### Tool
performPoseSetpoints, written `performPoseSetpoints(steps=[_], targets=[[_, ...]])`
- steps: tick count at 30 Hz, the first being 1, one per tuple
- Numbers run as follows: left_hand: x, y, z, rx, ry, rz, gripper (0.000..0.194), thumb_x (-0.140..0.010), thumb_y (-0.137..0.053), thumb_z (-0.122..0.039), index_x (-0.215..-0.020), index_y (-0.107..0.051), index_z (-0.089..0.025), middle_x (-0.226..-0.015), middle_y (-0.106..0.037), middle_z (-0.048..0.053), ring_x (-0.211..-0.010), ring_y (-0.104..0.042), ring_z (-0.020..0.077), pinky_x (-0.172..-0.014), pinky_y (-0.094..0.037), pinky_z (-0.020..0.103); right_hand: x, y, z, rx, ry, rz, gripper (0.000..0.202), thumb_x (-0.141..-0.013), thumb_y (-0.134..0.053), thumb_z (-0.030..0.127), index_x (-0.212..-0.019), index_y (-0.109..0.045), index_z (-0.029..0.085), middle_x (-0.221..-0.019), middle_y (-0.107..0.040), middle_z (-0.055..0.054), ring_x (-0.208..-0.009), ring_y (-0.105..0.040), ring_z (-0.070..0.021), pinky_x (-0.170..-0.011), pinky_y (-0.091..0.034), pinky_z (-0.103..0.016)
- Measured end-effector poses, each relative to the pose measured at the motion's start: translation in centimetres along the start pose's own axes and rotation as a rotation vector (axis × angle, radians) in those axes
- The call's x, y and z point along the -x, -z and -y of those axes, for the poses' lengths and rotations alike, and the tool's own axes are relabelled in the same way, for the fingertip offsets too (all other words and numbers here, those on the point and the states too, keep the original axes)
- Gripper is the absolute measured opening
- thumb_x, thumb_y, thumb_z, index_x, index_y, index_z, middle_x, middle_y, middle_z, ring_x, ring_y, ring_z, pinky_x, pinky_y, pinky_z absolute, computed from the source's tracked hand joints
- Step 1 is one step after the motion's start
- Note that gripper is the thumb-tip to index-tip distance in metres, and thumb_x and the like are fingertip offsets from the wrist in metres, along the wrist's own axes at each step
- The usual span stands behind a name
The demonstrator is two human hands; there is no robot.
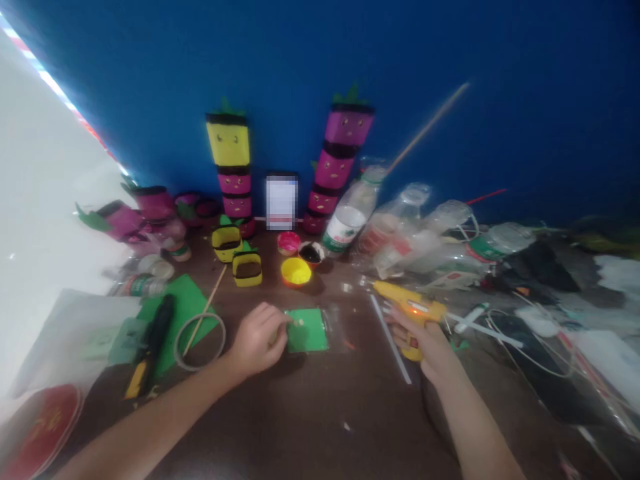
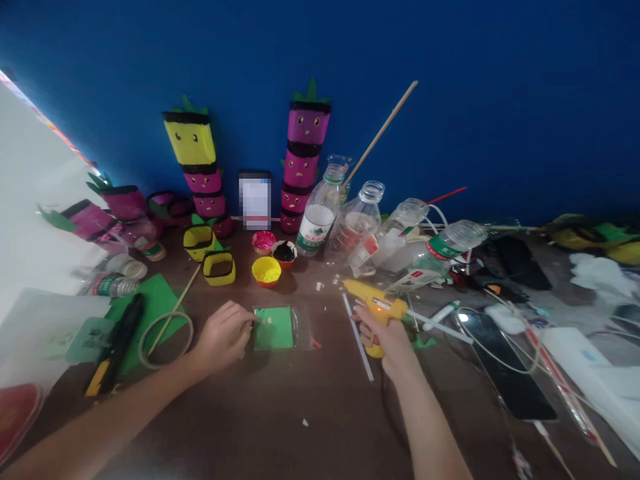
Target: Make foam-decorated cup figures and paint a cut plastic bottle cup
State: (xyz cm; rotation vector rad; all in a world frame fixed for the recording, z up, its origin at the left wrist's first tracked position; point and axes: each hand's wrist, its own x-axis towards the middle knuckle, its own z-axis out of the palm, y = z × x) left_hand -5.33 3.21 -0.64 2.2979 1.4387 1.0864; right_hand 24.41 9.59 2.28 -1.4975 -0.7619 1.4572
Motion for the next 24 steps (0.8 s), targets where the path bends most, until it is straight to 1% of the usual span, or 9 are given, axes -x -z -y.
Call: performPoseSetpoints(steps=[5,12,19,24], targets=[[-0.09,0.02,0.0,-0.004,-0.004,0.0,0.018,-0.08,-0.046,-0.007,-0.089,-0.057,-0.017,-0.074,-0.058,0.004,-0.072,-0.049,0.0167,-0.065,-0.04,0.03,-0.56,0.03,0.06,0.026,0.002,-0.004,0.037,-0.051,-0.083,0.034,-0.076,-0.061,0.017,-0.06,-0.062,0.001,-0.036,-0.033,-0.0007,-0.028,-0.025,-0.012],[-0.22,0.08,-0.11,0.0,-0.01,-0.006,0.018,-0.08,-0.045,-0.007,-0.089,-0.058,-0.017,-0.073,-0.058,0.004,-0.071,-0.049,0.0168,-0.064,-0.04,0.03,-0.89,0.04,-0.14,0.049,0.022,-0.045,0.041,-0.049,-0.083,0.038,-0.076,-0.061,0.016,-0.062,-0.061,0.0,-0.038,-0.034,-0.0009,-0.028,-0.026,-0.011],[-0.08,0.02,-0.08,-0.002,-0.006,-0.004,0.018,-0.08,-0.045,-0.008,-0.089,-0.058,-0.018,-0.074,-0.059,0.004,-0.072,-0.05,0.0168,-0.065,-0.041,0.03,-1.03,0.28,-0.42,0.068,0.046,-0.049,0.034,-0.055,-0.08,0.038,-0.071,-0.059,0.016,-0.058,-0.058,0.002,-0.038,-0.033,-0.0013,-0.029,-0.026,-0.013],[-0.01,-0.03,-0.03,-0.005,-0.01,-0.01,0.019,-0.079,-0.046,-0.007,-0.089,-0.058,-0.018,-0.073,-0.058,0.004,-0.071,-0.049,0.0167,-0.064,-0.04,0.03,-0.98,0.38,-0.56,0.069,0.046,-0.065,0.032,-0.057,-0.079,0.038,-0.067,-0.06,0.014,-0.056,-0.055,0.002,-0.04,-0.034,-0.0012,-0.031,-0.027,-0.011]])
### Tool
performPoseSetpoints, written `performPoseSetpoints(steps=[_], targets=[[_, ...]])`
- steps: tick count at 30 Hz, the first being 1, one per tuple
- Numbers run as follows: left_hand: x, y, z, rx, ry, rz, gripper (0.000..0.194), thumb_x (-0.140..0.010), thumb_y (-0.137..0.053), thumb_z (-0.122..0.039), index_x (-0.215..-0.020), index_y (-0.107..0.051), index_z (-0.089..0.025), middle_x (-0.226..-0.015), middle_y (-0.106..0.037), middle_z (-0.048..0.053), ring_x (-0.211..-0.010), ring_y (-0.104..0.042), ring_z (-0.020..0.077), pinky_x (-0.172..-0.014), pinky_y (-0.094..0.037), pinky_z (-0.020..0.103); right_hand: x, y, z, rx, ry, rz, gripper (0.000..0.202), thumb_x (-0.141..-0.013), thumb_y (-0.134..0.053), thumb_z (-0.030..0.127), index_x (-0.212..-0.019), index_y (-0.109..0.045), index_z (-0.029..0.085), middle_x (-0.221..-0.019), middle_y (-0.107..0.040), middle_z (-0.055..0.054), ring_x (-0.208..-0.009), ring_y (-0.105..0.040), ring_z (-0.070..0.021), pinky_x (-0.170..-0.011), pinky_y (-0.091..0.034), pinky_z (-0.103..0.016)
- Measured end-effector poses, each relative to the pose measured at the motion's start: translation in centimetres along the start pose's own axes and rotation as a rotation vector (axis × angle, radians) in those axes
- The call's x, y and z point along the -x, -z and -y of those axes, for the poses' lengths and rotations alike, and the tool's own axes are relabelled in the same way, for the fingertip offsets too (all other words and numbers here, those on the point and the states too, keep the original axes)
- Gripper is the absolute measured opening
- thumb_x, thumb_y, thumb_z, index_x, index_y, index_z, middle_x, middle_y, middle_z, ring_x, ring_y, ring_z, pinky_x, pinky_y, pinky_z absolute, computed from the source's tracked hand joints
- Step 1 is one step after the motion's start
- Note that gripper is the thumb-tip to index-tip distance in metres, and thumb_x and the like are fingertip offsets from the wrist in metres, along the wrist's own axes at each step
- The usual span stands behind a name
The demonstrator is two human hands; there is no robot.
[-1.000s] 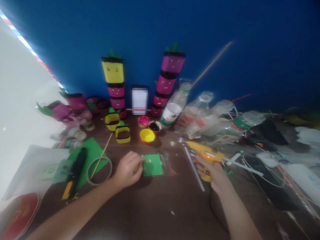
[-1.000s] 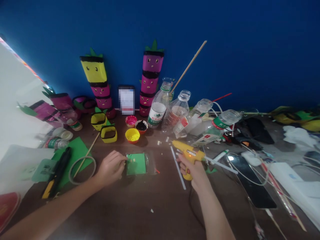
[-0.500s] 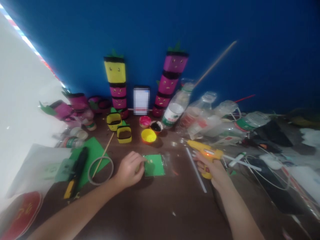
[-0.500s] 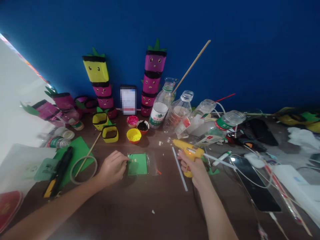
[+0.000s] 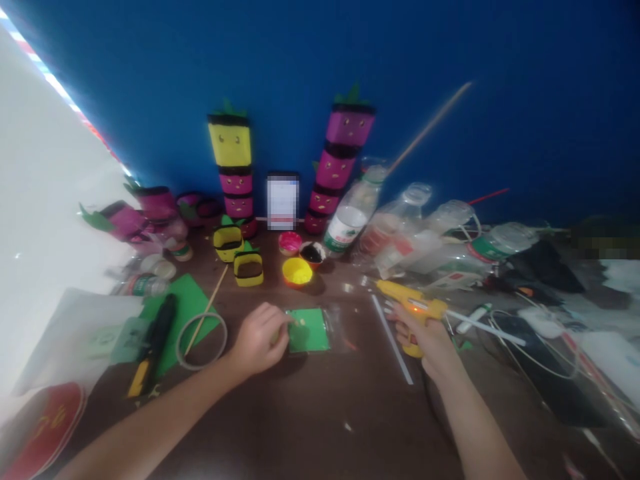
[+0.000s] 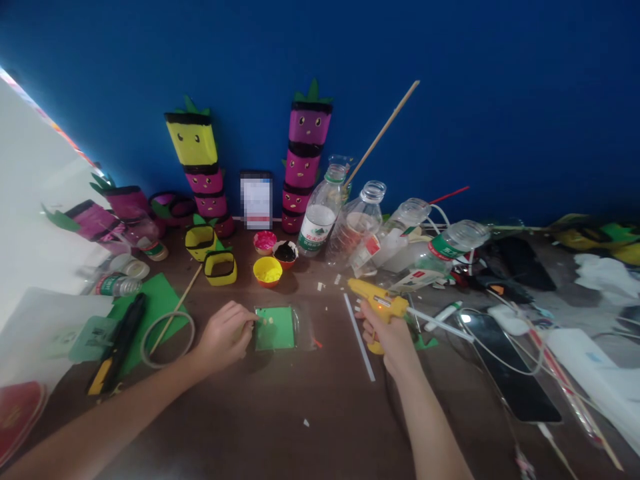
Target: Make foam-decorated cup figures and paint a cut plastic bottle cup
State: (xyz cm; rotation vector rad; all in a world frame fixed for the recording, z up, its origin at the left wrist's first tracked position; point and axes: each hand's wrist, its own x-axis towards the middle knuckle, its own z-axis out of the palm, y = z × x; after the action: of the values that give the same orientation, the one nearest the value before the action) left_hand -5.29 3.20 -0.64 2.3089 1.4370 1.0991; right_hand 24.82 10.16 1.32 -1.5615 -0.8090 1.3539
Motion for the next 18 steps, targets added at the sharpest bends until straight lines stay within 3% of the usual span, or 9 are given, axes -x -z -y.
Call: performPoseSetpoints(steps=[18], targets=[[-0.08,0.02,0.02,0.021,0.01,0.001,0.017,-0.081,-0.045,-0.009,-0.088,-0.058,-0.017,-0.073,-0.058,0.004,-0.071,-0.049,0.0168,-0.064,-0.041,0.03,0.4,-0.07,0.06,0.098,0.04,-0.013,0.036,-0.057,-0.077,0.043,-0.075,-0.06,0.017,-0.056,-0.056,0.002,-0.037,-0.032,-0.0018,-0.029,-0.027,-0.014]])
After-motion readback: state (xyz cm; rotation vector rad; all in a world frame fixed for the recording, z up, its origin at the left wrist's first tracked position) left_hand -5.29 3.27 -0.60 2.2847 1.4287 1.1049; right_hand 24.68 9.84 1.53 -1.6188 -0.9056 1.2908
